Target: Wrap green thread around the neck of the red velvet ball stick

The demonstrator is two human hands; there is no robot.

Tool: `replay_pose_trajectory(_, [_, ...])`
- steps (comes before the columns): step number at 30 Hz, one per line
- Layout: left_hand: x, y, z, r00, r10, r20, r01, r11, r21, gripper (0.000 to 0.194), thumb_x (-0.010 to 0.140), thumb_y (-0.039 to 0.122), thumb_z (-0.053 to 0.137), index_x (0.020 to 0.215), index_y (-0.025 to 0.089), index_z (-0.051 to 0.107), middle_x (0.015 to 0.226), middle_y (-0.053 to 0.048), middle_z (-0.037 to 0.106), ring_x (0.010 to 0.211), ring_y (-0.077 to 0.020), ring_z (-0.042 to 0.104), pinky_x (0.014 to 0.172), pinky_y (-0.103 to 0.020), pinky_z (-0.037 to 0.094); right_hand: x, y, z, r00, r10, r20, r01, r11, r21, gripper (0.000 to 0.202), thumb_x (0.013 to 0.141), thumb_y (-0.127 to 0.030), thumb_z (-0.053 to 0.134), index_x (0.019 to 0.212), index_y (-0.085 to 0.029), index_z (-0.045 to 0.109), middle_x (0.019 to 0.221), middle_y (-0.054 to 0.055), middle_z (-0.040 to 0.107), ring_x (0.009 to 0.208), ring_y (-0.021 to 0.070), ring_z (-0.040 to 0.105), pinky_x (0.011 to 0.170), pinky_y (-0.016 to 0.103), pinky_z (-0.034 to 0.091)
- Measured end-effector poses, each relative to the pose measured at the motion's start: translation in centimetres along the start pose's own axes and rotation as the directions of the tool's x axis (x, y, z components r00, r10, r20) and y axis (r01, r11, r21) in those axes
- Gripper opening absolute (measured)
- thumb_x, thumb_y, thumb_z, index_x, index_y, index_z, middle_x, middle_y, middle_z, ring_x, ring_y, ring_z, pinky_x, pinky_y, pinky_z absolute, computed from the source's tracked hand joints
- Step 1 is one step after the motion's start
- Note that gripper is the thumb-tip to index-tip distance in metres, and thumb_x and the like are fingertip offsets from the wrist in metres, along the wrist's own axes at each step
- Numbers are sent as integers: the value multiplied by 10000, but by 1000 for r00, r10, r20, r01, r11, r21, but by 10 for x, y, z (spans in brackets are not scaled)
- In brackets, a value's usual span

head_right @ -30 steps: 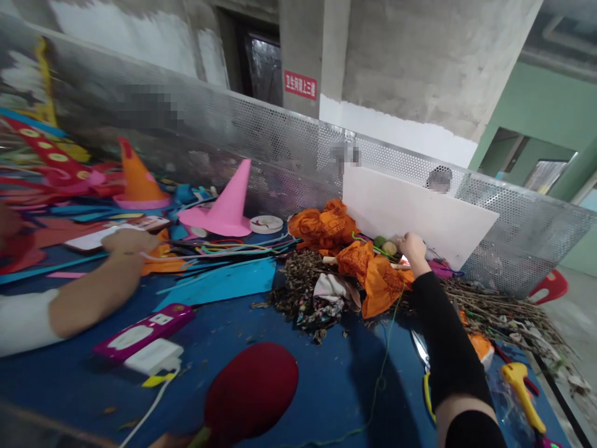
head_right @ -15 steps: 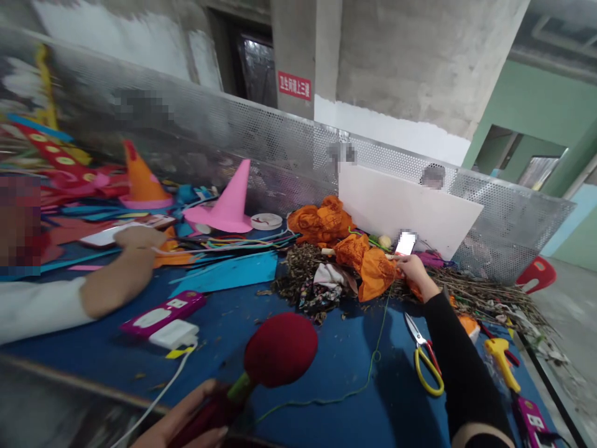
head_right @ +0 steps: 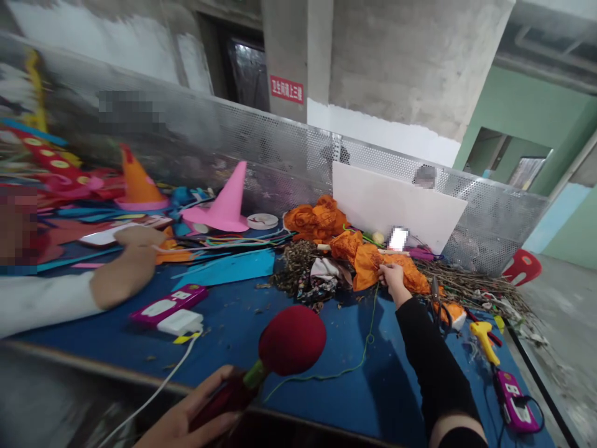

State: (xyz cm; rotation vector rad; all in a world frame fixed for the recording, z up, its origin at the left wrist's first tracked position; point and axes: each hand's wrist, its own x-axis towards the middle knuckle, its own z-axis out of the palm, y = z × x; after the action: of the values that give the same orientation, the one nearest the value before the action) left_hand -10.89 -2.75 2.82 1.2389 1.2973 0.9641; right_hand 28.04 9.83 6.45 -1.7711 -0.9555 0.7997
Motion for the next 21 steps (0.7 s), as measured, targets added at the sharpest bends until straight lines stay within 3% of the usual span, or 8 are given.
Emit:
replay_pose_trajectory(4, [1,-7,-4,999,40,7,-40,999,32,820,314,662,831,991,217,709,1064,-90,752,1176,-377,605,952,-384,544,-8,-13,-7,991,-128,-47,132,987,93,303,936,-335,589,1176,-150,590,1141,81,632,942,196,647,796,387,565])
replay_pose_trajectory(7, [4,-12,-7,999,50,17,-51,997,64,800,367,685,806,1009,219,703,1086,-94,739,1187,-380,593,961,-397,538,-30,-38,-35,954,-285,-98,296,946,134,211,890,-329,630,881,-119,647,730,-5,609,576,101,556,541,232,477])
replay_pose_trajectory(12, [12,-18,-6,996,83,28,-85,994,74,759,390,676,801,994,227,700,1063,-83,740,1168,-370,603,937,-375,547,-104,-87,-100,826,-536,-173,562,807,181,236,834,-407,644,806,-172,647,559,-68,481,471,65,434,476,191,367])
replay_pose_trajectory(14, [13,-18,-3,996,86,37,-89,994,65,750,407,662,805,1003,219,697,1050,-85,739,1143,-361,618,916,-364,555,-125,-97,-117,725,-661,-195,686,718,118,228,834,-395,659,824,-168,661,578,-51,522,501,77,484,510,203,402])
replay_pose_trajectory(16, [12,-17,0,993,94,77,-99,994,51,725,437,647,805,1013,220,695,1034,-80,740,1114,-347,632,896,-349,559,-129,-91,-117,757,-631,-172,646,761,53,251,822,-413,665,844,-162,674,624,-27,582,519,86,520,501,204,419])
replay_pose_trajectory(17, [11,-16,2,989,99,106,-104,994,43,706,454,639,805,1014,222,694,1020,-74,742,1093,-339,640,885,-342,562,-124,-83,-109,822,-551,-147,562,825,52,275,801,-429,676,868,-162,677,657,-16,616,510,87,530,474,199,412])
replay_pose_trajectory(18, [9,-15,4,986,103,132,-108,994,33,687,470,631,803,1014,225,694,1003,-67,743,1068,-331,648,871,-337,566,-116,-71,-96,897,-430,-99,437,897,63,300,747,-438,716,872,-168,673,665,-15,634,487,89,539,438,192,399])
replay_pose_trajectory(21, [3,-15,8,980,104,167,-106,994,1,664,504,614,799,1029,222,685,976,-48,742,998,-313,667,816,-324,581,-84,-27,-40,954,-296,-37,298,952,66,330,667,-434,761,783,-154,632,563,-17,596,416,117,556,362,192,377])
